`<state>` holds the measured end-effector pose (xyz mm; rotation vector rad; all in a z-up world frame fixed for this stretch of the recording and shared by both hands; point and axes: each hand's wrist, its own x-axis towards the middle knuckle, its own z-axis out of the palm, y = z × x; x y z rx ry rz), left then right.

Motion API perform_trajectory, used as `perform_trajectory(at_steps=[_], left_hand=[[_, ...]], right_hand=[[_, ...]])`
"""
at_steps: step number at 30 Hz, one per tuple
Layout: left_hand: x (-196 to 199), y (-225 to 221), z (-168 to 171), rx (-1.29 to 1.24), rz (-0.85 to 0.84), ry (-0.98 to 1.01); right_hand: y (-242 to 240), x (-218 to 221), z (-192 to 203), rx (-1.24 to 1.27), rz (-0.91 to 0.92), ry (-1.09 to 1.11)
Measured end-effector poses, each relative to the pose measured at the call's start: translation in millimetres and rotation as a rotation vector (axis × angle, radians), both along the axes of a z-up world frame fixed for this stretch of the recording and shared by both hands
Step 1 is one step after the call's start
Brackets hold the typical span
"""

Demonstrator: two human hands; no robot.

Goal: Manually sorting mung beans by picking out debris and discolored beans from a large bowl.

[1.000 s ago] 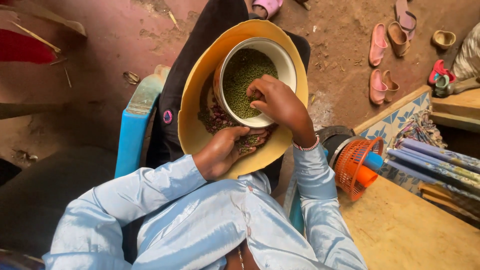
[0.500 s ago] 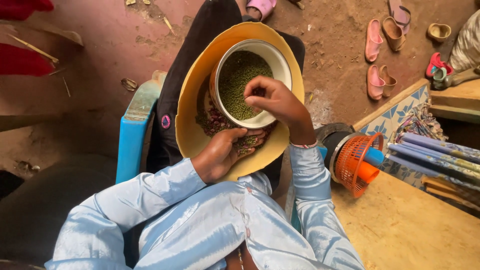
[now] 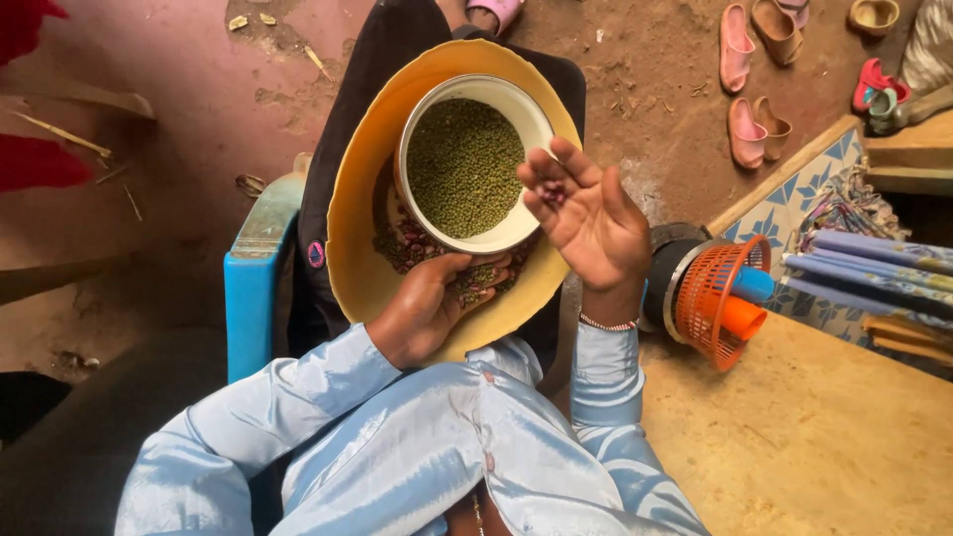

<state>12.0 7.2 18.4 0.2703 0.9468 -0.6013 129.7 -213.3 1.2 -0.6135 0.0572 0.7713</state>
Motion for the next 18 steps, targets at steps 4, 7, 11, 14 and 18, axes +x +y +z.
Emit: perform_trajectory(at_steps=[4,7,11,14,18], left_hand=[[1.0,0.1,0.7,-0.005,0.013,-0.005],[7.9,1.6,14.0,0.007,-0.005,0.038],[4.0,-0.5,10.9,0.014,-0.022,0.016],[4.0,-0.6,11.0,0.009,-0.029,0.004],[8.4,-1.7,16.1,0.029,-0.028,0.015]], right_hand=[[-11.2,-24.2,2.3,-0.181,-0.308,-0.137],[1.0,-41.7,7.9,-0.501,-0.589,-0.233],[24.6,-60.9,16.8,-0.790,-0.513,-0.425],[33.8,-73.1,31.7,-1.007,-0.391,-0.646],[36.7,-84.1,59.8,-1.466,-0.084,-0.961]])
